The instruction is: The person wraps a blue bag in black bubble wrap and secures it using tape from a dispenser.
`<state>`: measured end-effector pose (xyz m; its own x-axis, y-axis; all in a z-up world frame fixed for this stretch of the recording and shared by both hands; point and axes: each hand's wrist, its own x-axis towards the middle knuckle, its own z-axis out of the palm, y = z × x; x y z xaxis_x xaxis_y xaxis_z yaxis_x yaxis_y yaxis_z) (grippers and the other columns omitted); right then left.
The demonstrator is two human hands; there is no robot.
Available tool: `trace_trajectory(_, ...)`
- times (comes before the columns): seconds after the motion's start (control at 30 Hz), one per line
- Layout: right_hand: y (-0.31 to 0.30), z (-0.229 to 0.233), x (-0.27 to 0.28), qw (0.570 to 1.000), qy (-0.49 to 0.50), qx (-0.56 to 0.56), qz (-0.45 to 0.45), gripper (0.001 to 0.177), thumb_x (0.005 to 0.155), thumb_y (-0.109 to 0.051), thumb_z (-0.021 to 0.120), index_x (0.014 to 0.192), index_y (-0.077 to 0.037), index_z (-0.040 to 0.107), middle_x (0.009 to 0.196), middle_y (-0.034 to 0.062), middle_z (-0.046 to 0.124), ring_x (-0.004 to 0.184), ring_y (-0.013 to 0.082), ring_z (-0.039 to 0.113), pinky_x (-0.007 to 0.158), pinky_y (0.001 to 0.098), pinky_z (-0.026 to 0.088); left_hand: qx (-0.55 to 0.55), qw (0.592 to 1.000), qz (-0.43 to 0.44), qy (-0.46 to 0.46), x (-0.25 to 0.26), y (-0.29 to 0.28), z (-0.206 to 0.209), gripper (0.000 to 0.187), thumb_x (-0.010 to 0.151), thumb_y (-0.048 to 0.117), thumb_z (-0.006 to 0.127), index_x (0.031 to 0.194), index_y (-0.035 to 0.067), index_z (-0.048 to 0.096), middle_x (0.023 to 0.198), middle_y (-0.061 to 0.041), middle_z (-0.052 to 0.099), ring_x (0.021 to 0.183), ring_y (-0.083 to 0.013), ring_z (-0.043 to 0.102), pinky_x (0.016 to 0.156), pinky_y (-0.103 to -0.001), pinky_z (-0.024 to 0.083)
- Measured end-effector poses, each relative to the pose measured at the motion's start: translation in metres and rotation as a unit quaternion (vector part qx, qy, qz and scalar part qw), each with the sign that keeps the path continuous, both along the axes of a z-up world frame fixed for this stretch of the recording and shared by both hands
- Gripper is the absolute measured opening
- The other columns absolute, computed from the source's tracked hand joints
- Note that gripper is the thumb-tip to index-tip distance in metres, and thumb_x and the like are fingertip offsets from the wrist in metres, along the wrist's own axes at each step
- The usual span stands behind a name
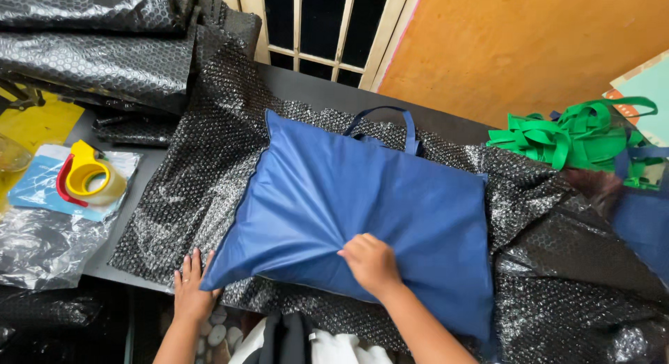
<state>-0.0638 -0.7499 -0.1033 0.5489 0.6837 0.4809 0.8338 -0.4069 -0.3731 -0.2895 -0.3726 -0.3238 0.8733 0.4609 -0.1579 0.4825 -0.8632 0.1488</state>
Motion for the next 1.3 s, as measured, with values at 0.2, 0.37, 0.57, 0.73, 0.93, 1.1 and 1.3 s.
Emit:
trace_trajectory(0.2,-0.032,0.037,0.006,0.992,-0.032,0.106,-0.066,0.038,0.107,-0.031,0.047,0.077,-0.007,0.054,0.069,0.0057,0.049,0.063,0.0260,0.046,0.057,0.0396,0.037,0.040,0.997,-0.002,0.068,-0.034,-0.022,0.003,0.100,0.084,0.046,0.062,0.165,0.034,0.003,0.175,-0.009,-0.003,0.159,-0.0330,0.002,0.123,-0.054,0.013)
trace_trajectory(0.37,-0.013,-0.024,-0.014,0.990,-0.016,0.106,-0.097,0.028,0.102,-0.022,0.056,0.079,-0.008,0.057,0.072,0.0082,0.055,0.069,0.0305,0.052,0.062,0.0434,0.041,0.013,0.989,0.057,0.134,-0.044,-0.052,0.040,0.089,0.088,0.070,0.047,0.162,0.035,0.013,0.176,0.000,0.002,0.161,-0.0262,0.008,0.116,-0.065,0.029)
trace_trajectory(0.57,0.008,-0.051,-0.031,0.993,0.080,0.018,-0.085,0.026,0.097,-0.028,0.063,0.077,-0.014,0.056,0.069,0.0028,0.052,0.069,0.0264,0.053,0.063,0.0417,0.041,-0.024,0.988,0.070,0.138,-0.036,-0.042,0.068,0.070,0.087,0.042,0.056,0.153,0.034,0.033,0.174,0.005,0.014,0.158,-0.0214,0.022,0.117,-0.069,0.029)
trace_trajectory(0.73,-0.048,-0.007,0.003,0.984,0.102,0.057,-0.136,0.024,0.085,-0.033,0.069,0.097,-0.014,0.077,0.088,0.0041,0.077,0.088,0.0259,0.070,0.083,0.0454,0.048,-0.212,0.950,0.230,0.004,-0.006,-0.013,0.110,0.046,0.098,0.034,0.043,0.138,0.027,0.065,0.133,-0.006,0.073,0.124,-0.0300,0.066,0.103,-0.044,0.047)
trace_trajectory(0.93,-0.203,-0.034,0.029,0.856,0.026,0.007,-0.516,0.048,0.082,-0.034,0.073,0.124,-0.010,0.066,0.119,0.0261,0.062,0.107,0.0489,0.058,0.093,0.0601,0.044,-0.408,0.876,0.189,-0.176,0.059,-0.011,0.116,0.045,0.106,0.037,0.046,0.133,0.009,0.068,0.133,-0.010,0.071,0.128,-0.0190,0.061,0.112,-0.032,0.038)
trace_trajectory(1.1,-0.266,-0.070,0.023,0.745,0.398,-0.043,-0.534,0.061,0.093,-0.059,0.052,0.115,-0.005,0.067,0.119,0.0236,0.070,0.115,0.0439,0.063,0.097,0.0494,0.046,-0.391,0.890,0.235,0.023,0.125,-0.059,0.209,0.098,0.078,0.063,0.054,0.165,0.026,0.025,0.165,-0.014,0.032,0.152,-0.0344,0.032,0.123,-0.044,0.024)
trace_trajectory(1.3,-0.257,-0.088,0.020,0.763,0.352,0.010,-0.542,0.064,0.088,-0.059,0.060,0.127,-0.008,0.064,0.123,0.0213,0.062,0.117,0.0412,0.060,0.102,0.0487,0.046,-0.462,0.847,0.262,-0.033,0.130,-0.092,0.237,0.085,0.075,0.030,0.076,0.150,0.004,0.048,0.139,-0.021,0.061,0.122,-0.0372,0.059,0.108,-0.047,0.046)
